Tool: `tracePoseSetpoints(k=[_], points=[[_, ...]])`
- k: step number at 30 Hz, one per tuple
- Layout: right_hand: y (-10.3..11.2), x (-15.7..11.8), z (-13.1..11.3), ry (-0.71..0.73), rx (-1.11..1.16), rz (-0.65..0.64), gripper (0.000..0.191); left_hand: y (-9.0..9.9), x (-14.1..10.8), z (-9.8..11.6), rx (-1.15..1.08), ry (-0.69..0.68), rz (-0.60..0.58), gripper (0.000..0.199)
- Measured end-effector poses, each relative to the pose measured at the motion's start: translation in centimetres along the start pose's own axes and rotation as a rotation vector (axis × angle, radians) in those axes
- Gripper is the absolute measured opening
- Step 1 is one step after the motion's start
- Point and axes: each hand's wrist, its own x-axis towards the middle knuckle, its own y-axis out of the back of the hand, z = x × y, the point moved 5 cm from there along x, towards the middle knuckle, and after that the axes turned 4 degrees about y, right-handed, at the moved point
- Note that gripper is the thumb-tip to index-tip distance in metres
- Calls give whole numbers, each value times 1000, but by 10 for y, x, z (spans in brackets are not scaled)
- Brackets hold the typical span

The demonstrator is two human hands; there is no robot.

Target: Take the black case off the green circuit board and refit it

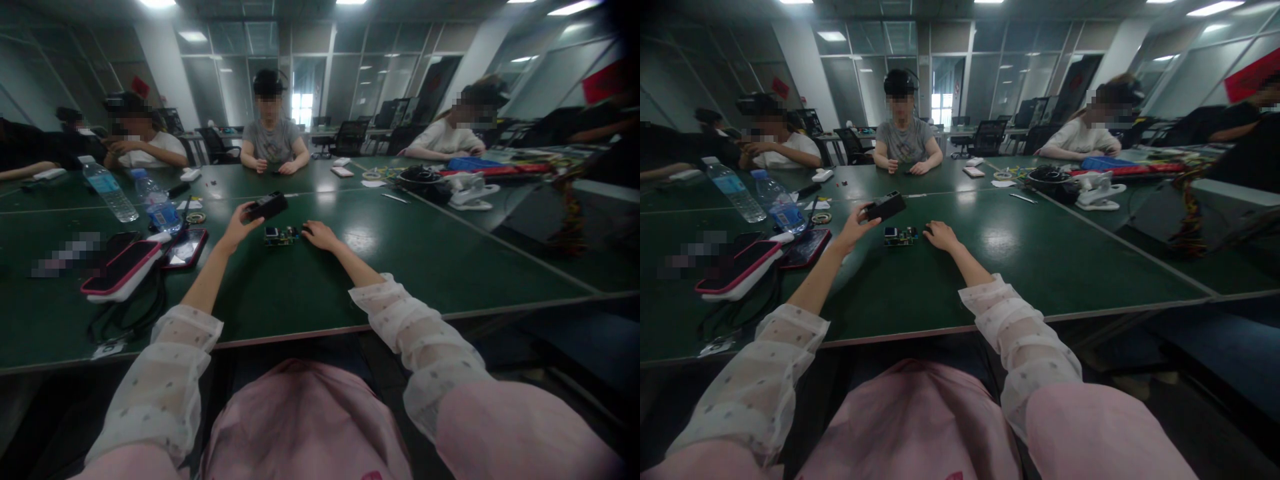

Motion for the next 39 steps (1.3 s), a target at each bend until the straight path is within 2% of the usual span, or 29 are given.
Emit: tracePoseSetpoints(k=[4, 8, 23, 33, 39], points=[[0, 0, 0, -13, 12, 2, 50, -14, -10, 19, 10, -48, -179, 73], [0, -1, 0, -15, 9, 17, 49, -18, -16, 23, 20, -57, -268, 69], [-2, 0, 1, 1, 3, 27, 47, -14, -18, 20, 63, -29, -299, 68], [0, -1, -1, 4, 8, 13, 46, -22, -21, 16, 50, -42, -357, 72], [1, -1, -3, 17, 14, 5, 46, -25, -19, 1, 74, -18, -384, 74]])
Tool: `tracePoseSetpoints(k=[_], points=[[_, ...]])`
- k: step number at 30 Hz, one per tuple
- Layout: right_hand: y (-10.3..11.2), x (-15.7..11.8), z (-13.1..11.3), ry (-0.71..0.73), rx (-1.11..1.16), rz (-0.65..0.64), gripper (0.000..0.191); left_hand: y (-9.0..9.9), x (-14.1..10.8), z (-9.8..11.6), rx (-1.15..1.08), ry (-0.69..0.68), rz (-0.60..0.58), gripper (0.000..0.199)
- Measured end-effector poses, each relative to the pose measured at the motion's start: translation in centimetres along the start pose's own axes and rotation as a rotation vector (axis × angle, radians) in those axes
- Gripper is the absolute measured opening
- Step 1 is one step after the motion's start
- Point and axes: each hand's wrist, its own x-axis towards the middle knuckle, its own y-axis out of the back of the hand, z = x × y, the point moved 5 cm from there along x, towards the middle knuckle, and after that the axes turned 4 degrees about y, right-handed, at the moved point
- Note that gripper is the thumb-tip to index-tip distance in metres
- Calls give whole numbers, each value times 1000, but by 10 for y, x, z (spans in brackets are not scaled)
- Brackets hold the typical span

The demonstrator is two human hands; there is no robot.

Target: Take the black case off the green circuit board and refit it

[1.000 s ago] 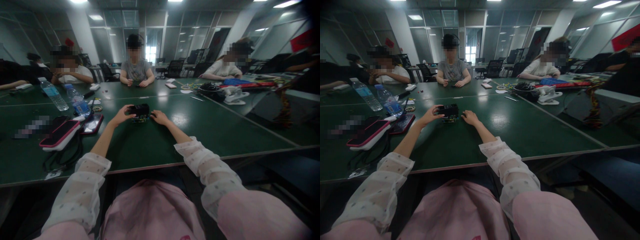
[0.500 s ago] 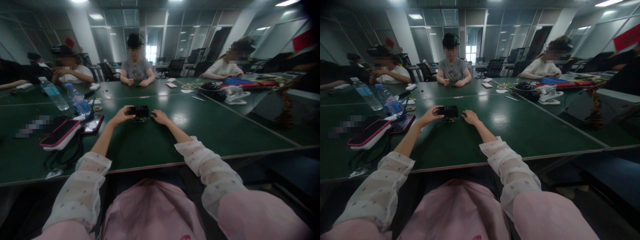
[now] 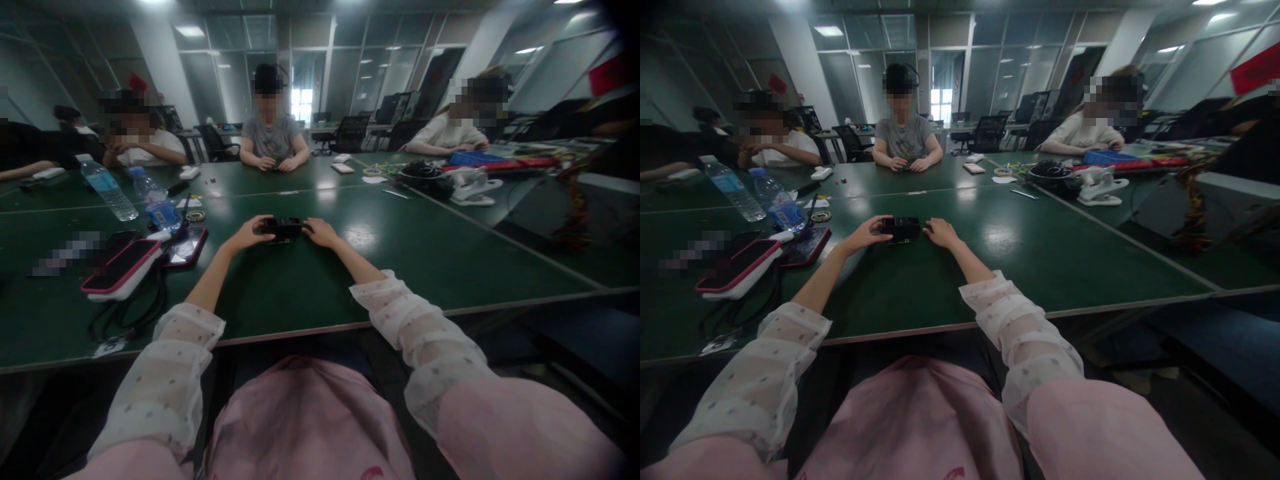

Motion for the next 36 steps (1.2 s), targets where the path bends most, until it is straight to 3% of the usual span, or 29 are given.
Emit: tracePoseSetpoints(k=[8, 16, 25, 30, 36], points=[[-1, 1, -1, -11, -20, 3, 47, 2, 7, -11, 94, -60, -23, 74], [0, 0, -1, -15, 0, -2, 48, -3, 9, -24, 76, -22, -71, 75], [-2, 1, 0, -23, 11, -4, 48, -4, 7, -22, 48, -31, -113, 77], [0, 0, -1, -14, 4, 14, 47, -2, 5, -23, 120, 35, -107, 64], [1, 0, -3, -14, 2, 1, 46, -3, -1, -15, 58, 87, -127, 57]])
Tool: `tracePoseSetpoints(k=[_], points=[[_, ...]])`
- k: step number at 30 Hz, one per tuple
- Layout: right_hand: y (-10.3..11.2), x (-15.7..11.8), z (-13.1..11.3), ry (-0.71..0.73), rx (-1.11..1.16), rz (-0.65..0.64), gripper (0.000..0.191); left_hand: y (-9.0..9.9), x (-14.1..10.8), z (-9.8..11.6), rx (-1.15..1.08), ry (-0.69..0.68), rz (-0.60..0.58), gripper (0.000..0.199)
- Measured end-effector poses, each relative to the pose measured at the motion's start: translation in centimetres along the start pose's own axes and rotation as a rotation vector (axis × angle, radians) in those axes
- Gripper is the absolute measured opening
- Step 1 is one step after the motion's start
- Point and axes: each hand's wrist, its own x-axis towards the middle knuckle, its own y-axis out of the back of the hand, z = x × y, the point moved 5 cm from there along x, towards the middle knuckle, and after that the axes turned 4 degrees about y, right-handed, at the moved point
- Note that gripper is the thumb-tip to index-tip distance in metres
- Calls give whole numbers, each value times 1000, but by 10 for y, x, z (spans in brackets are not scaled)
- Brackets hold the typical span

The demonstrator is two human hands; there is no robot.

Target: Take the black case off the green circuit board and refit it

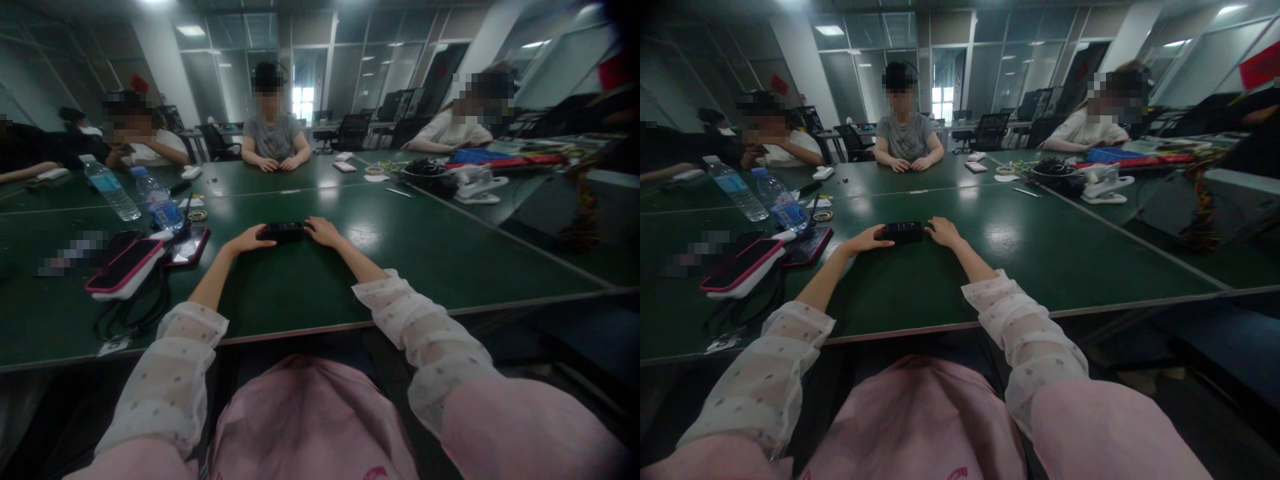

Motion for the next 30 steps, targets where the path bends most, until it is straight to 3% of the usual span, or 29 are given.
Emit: tracePoseSetpoints(k=[5, 10, 17, 24, 27, 30], points=[[0, 1, 0, 4, -15, 10, 46, 2, 3, -6, -79, -15, 53, 59], [-2, 2, 2, 20, -19, 14, 45, 14, 11, -25, -31, -34, 229, 70], [-2, 1, 2, 24, -10, 22, 48, 20, 11, -32, 0, -13, 312, 68], [1, 0, 0, 13, 4, 8, 48, 27, 7, -44, 256, 129, 555, 78], [1, -1, -1, 14, 4, 6, 48, 18, 8, -36, 317, 101, 472, 77], [1, -1, -1, 6, 0, 6, 47, -2, 11, -18, 242, 32, 236, 61]])
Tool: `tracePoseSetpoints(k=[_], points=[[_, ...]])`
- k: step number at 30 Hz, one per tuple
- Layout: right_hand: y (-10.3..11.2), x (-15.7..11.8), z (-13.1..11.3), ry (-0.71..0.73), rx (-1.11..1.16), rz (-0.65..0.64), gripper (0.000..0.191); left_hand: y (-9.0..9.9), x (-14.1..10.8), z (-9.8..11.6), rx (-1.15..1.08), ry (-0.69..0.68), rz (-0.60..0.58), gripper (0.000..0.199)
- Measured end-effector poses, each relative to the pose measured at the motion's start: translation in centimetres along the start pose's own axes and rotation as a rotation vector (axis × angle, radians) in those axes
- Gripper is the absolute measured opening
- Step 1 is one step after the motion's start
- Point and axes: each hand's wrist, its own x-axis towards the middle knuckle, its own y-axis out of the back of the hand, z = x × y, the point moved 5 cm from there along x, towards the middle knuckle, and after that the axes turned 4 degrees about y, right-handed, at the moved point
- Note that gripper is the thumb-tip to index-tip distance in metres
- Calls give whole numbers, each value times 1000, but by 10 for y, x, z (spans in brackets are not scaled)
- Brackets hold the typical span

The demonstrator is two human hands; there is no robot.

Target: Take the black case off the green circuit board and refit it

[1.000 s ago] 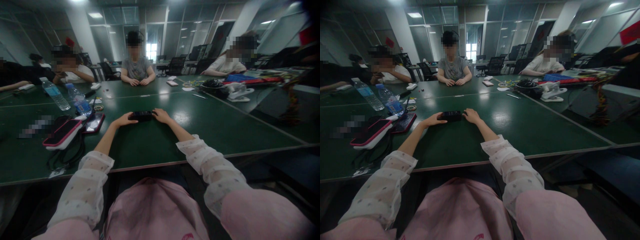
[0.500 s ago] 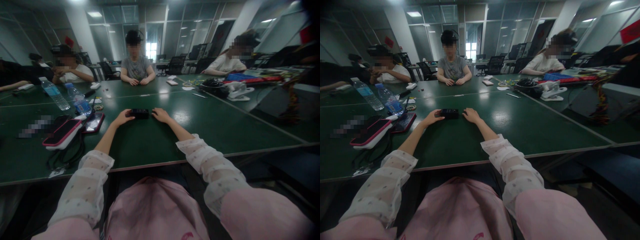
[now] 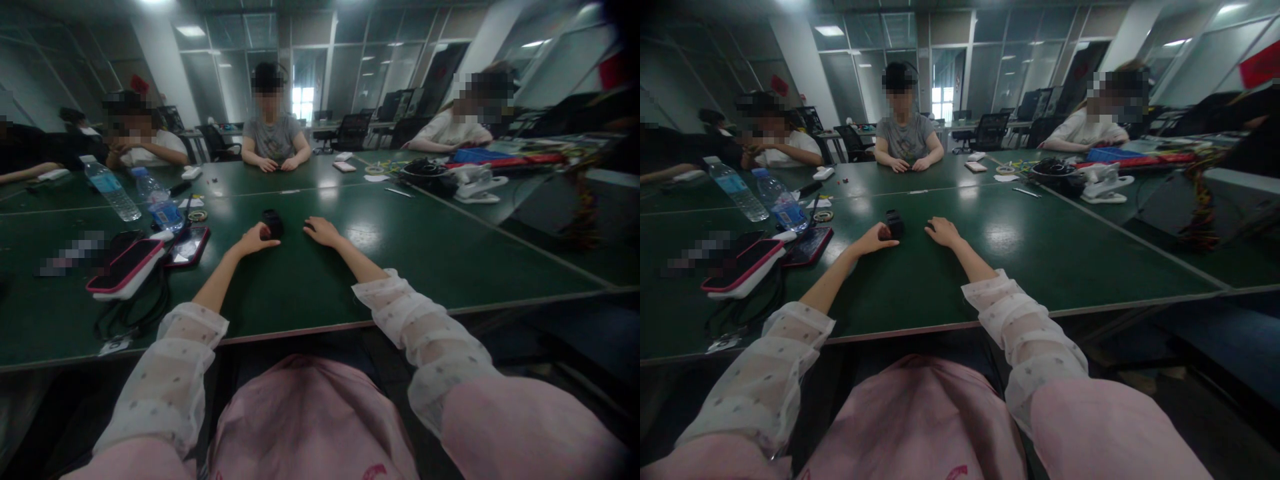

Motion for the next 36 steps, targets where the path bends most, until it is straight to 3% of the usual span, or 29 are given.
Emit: tracePoseSetpoints(k=[2, 4, 7, 10, 13, 16, 20, 23, 27, 31, 36], points=[[0, 0, 0, -2, -5, 5, 47, -11, -2, 17, -69, -76, -163, 48], [-1, 1, 0, 0, -5, 7, 47, -15, -2, 26, -140, -81, -203, 45], [-1, 1, 0, 0, 7, 7, 46, -10, 2, 21, -230, -85, -111, 41], [-1, 0, 0, -2, 34, 28, 46, -2, 8, 1, -292, -82, 10, 33], [5, -2, -8, 0, 87, 110, 52, 4, 12, -20, -326, -21, 119, 27], [15, -6, -30, 55, 137, 223, 62, 4, 15, -30, -320, 14, 152, 32], [15, -11, -70, 185, 141, 155, 61, 3, 15, -26, -274, -28, 159, 34], [14, -14, -88, 225, 170, 128, 58, 7, 13, -23, -248, -10, 240, 41], [20, -16, -94, 243, 240, 154, 49, 11, 11, -24, -296, 69, 313, 49], [28, -19, -93, 203, 253, 177, 47, 8, 12, -22, -388, 99, 273, 45], [29, -17, -95, 251, 239, 187, 39, 6, 10, -16, -408, 123, 233, 54]])
